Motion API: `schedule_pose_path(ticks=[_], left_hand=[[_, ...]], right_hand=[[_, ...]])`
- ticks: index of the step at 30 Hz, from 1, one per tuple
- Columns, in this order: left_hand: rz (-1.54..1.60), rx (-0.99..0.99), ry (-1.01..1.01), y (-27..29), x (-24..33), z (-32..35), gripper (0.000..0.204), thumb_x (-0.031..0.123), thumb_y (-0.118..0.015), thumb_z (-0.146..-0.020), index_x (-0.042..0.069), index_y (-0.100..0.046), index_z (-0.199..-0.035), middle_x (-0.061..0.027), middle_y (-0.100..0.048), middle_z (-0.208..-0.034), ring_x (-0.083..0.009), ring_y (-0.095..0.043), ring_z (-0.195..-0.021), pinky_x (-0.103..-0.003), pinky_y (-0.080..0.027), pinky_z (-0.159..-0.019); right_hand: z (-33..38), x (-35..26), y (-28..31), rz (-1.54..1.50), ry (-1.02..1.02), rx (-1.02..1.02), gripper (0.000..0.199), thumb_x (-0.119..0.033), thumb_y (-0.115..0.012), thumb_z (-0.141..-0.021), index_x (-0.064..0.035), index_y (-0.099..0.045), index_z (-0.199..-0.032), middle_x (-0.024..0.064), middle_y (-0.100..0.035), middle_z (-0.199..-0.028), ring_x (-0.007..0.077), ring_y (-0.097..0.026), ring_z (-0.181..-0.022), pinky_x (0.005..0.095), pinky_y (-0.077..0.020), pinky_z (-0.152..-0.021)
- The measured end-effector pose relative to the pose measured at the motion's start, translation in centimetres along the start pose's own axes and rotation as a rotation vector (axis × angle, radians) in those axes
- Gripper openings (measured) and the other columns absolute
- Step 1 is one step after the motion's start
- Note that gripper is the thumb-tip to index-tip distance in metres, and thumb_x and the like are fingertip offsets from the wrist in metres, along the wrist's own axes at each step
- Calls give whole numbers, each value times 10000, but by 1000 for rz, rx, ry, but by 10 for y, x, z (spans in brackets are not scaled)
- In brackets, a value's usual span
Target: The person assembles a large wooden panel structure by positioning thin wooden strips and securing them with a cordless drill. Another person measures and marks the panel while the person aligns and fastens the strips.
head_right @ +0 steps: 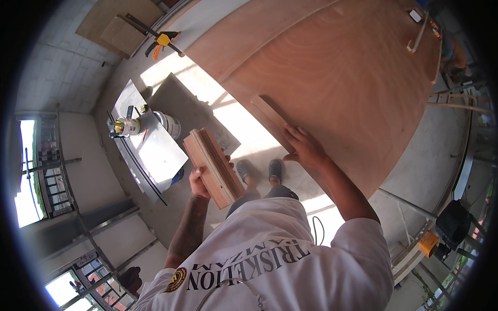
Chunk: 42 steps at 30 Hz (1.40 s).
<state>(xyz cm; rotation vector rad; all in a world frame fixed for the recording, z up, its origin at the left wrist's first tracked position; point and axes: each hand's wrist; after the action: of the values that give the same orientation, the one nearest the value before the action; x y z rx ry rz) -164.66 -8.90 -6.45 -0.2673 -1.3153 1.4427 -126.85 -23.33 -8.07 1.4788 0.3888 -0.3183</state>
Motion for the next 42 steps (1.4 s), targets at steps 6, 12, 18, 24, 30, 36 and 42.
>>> schedule_pose_path(ticks=[6,12,18,24,30,36,42], left_hand=[[3,53,3,10,-15,3,948,450,-754,-760,11,-417,-1530,-251,-589,-1390,-430,-603,-1275,-588,-537,-1043],[-11,86,-13,5,-19,7,966,457,-748,-750,4,-412,-1535,-257,-596,-1384,-435,-604,-1278,-595,-530,-1054],[-18,91,-5,5,-23,10,975,460,-748,-743,6,-410,-1537,-249,-591,-1397,-429,-599,-1288,-599,-525,-1063],[-23,102,-30,10,-29,12,965,462,-744,-751,13,-412,-1538,-240,-585,-1402,-417,-604,-1278,-599,-529,-1053],[-17,76,-14,-12,-27,8,971,466,-755,-753,11,-412,-1539,-246,-583,-1401,-420,-613,-1261,-597,-522,-1061],[-31,9,-6,-42,-17,-6,957,452,-761,-757,4,-423,-1533,-253,-591,-1398,-412,-618,-1269,-584,-516,-1075],[-70,-26,11,-49,-14,-14,944,434,-755,-773,5,-417,-1542,-249,-605,-1391,-403,-615,-1278,-560,-508,-1094]], right_hand=[[5,-8,10,-6,40,-6,870,-479,-790,-881,-7,-470,-1538,146,-328,-1693,384,-401,-1496,473,-371,-1226],[5,2,9,-16,88,32,791,-454,-806,-871,6,-554,-1463,153,-405,-1649,362,-443,-1471,460,-391,-1210],[8,10,-3,-87,156,169,735,-386,-895,-783,22,-652,-1344,155,-521,-1561,353,-526,-1401,446,-467,-1140],[10,15,-10,-109,182,217,704,-366,-913,-761,25,-681,-1299,157,-569,-1504,350,-553,-1377,440,-498,-1108],[14,16,-15,-193,131,271,585,-226,-878,-812,6,-679,-1311,151,-556,-1512,341,-567,-1366,421,-508,-1099],[14,0,-14,-234,18,315,555,-134,-784,-840,-9,-624,-1357,199,-504,-1519,415,-527,-1370,478,-481,-1114],[10,-9,-17,-179,25,351,587,-144,-745,-854,-46,-561,-1403,243,-502,-1435,473,-512,-1317,545,-464,-1089]])
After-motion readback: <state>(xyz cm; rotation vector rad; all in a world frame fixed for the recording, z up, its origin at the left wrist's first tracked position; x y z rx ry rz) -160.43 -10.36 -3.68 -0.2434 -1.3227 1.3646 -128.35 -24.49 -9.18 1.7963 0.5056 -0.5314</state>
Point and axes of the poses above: each hand's wrist, its own z-axis away from the middle knuckle, its own y-axis out of the back of the hand, x = y × z
